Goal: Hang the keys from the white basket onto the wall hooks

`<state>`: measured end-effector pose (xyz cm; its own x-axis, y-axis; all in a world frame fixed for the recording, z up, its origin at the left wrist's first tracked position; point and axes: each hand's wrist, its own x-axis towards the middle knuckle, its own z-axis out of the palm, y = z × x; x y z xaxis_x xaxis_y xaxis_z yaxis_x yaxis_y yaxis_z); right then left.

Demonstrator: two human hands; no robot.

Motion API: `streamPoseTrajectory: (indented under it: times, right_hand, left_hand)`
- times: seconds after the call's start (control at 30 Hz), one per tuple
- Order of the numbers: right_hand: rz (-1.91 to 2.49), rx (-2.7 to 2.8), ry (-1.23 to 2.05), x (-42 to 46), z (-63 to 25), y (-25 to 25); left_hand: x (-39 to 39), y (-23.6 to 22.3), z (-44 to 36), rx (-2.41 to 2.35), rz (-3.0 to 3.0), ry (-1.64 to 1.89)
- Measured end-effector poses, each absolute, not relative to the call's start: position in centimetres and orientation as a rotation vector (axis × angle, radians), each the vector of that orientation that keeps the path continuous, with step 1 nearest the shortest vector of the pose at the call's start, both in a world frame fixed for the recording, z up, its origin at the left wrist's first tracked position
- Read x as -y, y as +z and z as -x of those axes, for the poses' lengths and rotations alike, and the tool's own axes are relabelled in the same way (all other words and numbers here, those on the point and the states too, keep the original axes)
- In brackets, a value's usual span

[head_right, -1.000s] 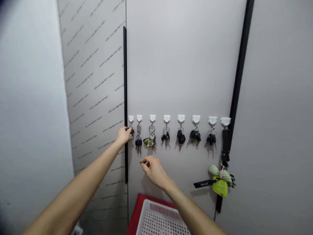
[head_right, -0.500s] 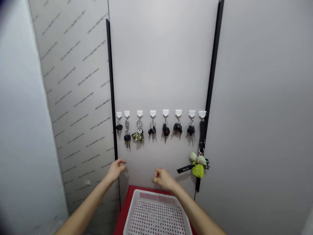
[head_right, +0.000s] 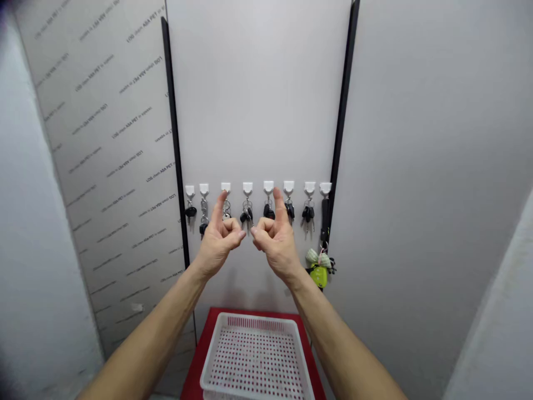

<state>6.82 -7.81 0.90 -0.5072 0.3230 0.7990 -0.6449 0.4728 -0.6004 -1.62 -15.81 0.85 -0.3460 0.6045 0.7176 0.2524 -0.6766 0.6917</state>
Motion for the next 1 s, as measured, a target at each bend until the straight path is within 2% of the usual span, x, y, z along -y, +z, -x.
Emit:
streamPoseTrajectory:
  times: [0.43, 0.63, 0.8, 0.9, 1.0]
  right_hand:
    - [-0.273, 1.746, 1.324, 7.7, -6.3, 0.6]
    - [-0.212, 1.788, 1.327, 7.9, -5.2, 0.0]
    - [0.126, 1.973, 1.186, 5.7, -2.9, -1.5]
    - [0.32, 1.965, 0.915, 4.2, -1.6, -1.7]
    - [0.408, 1.914, 0.602, 3.4, -0.6, -1.0]
  left_hand:
    - [15.5, 0.4, 2.1, -1.023, -1.593, 2.077]
    - [15.5, -0.6, 3.1, -1.168, -1.582, 2.073]
    - [15.4, -2.8, 7.4, -1.839, -1.413, 2.216]
    - [15.9, -3.2, 10.6, -2.444, -1.21, 2.382]
    - [16.1, -2.8, 12.6, -2.851, -1.156, 2.285]
